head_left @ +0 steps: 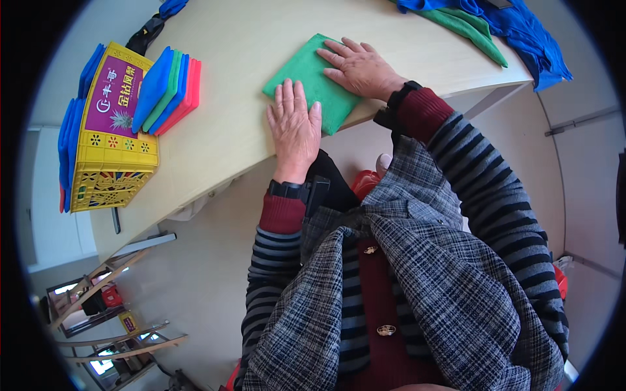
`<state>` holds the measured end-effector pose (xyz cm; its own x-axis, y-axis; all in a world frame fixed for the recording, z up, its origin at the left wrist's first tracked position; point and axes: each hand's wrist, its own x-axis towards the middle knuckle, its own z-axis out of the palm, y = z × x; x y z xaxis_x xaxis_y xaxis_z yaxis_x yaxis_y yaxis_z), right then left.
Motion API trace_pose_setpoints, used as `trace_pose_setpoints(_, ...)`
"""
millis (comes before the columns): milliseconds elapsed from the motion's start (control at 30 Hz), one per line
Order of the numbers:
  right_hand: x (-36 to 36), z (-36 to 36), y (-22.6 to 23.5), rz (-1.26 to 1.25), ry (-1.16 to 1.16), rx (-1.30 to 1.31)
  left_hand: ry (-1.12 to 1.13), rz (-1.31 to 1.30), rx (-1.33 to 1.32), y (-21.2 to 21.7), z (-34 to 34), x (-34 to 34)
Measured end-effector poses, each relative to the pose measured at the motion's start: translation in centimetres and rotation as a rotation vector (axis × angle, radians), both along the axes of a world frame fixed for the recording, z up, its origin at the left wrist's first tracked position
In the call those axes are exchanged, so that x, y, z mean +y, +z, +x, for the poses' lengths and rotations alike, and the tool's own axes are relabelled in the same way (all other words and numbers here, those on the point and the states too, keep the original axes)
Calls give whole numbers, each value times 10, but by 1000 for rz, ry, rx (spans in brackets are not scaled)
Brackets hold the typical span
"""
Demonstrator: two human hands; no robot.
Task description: Folding colorful cloth napkins into neat rectangles on a workspace table.
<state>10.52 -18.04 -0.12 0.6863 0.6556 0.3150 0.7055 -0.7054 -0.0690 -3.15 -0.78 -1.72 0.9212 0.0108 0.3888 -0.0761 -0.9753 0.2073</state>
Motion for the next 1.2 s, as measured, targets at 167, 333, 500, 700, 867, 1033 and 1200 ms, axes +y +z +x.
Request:
trace_pose_setpoints(167,-22,-13,6,-35,-153,8,-29,-62,-59,5,-12,-2)
trace_pose_setpoints(333,-7,-61,12,101,-20,-58,-182,94,-126,16,-32,-29)
trace_pose_setpoints(500,9,-87,10,157,130,117,-215,54,-146,-3,-31,-35)
trace_pose_setpoints(700,-4,-67,-5,139,81,23,-166,154,-197,-11,-24,-33)
trace_pose_setpoints(867,-20,-48,-9,83,10,-74,-159,204,-180,-9,-26,-33)
trace_pose_setpoints(1033,-33,-29,-9,84,-65,-15,-161,200,-217,-9,-26,-31)
trace_pose_setpoints(1200,-46,-23,-7,55,-196,36,-160,183,-224,-11,-29,-32)
